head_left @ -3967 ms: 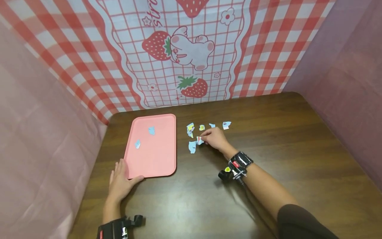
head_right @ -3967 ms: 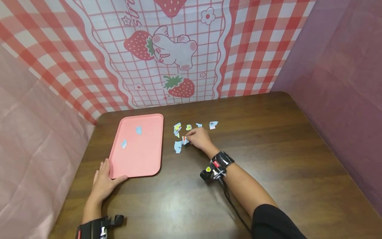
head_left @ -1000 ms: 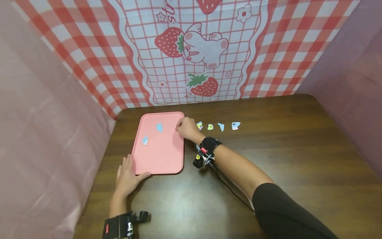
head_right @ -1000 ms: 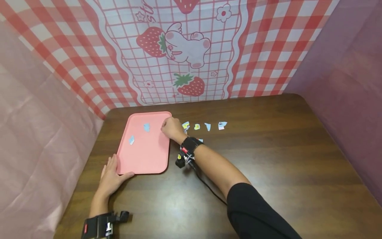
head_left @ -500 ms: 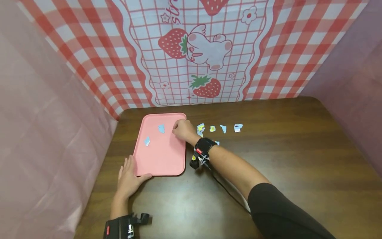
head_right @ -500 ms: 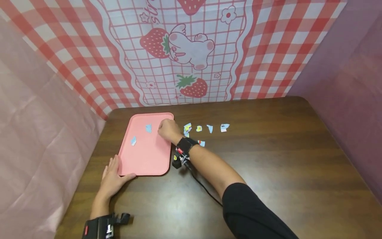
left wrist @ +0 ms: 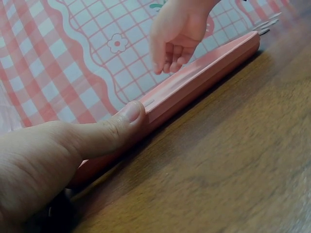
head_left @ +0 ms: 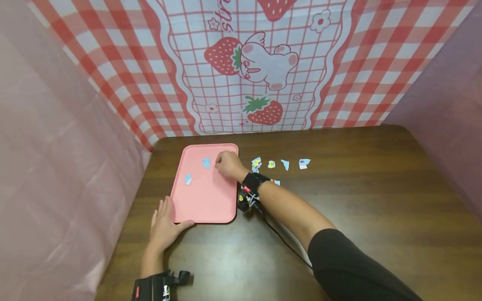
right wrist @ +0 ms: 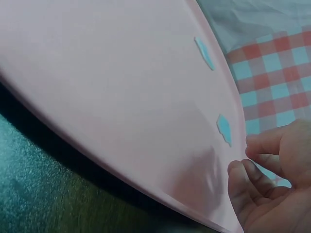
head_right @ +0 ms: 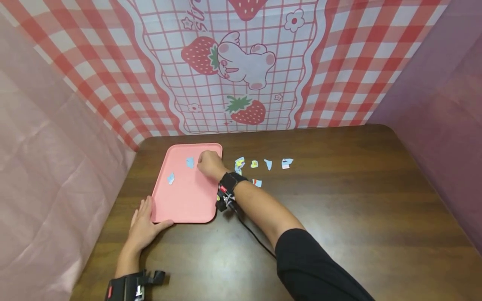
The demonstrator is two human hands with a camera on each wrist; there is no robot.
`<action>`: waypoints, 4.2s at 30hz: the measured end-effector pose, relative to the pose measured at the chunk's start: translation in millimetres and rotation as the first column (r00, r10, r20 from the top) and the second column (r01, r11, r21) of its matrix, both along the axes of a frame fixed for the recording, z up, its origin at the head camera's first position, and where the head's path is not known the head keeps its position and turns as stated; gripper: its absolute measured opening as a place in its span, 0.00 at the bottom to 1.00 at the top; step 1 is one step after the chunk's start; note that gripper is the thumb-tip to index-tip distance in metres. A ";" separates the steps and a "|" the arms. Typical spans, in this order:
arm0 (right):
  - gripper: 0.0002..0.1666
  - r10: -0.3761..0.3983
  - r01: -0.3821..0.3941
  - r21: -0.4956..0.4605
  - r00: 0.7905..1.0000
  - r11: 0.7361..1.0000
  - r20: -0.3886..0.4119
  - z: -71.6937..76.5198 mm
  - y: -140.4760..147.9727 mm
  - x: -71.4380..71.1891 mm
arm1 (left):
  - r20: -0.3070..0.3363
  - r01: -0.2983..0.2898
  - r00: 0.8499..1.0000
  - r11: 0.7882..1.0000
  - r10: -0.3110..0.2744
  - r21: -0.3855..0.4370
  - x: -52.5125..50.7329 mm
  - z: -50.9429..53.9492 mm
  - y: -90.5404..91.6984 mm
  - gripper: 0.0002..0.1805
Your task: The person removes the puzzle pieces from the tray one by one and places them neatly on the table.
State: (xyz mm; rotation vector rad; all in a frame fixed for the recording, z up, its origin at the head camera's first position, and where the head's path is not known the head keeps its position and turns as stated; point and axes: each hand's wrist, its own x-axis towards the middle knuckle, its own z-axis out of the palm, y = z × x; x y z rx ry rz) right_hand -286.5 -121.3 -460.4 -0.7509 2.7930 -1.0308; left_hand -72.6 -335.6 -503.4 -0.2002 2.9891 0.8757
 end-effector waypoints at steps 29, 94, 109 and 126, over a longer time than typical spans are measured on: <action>0.16 0.031 -0.034 0.116 0.999 0.993 0.024 -13.3 -25.9 -13.2 | -0.022 -0.014 1.000 1.000 0.014 0.011 0.6 -5.0 -0.9 0.69; 0.12 -0.154 0.292 -0.391 0.925 0.873 0.347 9.7 186.9 30.5 | -0.010 0.027 1.000 1.000 -0.027 0.003 0.7 -0.6 0.0 0.68; 0.10 -0.236 0.327 -0.271 0.918 0.905 0.319 -5.6 235.5 35.4 | -0.005 0.022 1.000 1.000 -0.022 0.003 0.9 -1.7 -0.8 0.69; 0.08 -0.284 0.287 -0.001 0.949 0.958 0.139 -14.1 240.5 40.8 | 0.021 0.023 1.000 1.000 -0.023 0.004 1.2 0.1 -0.4 0.69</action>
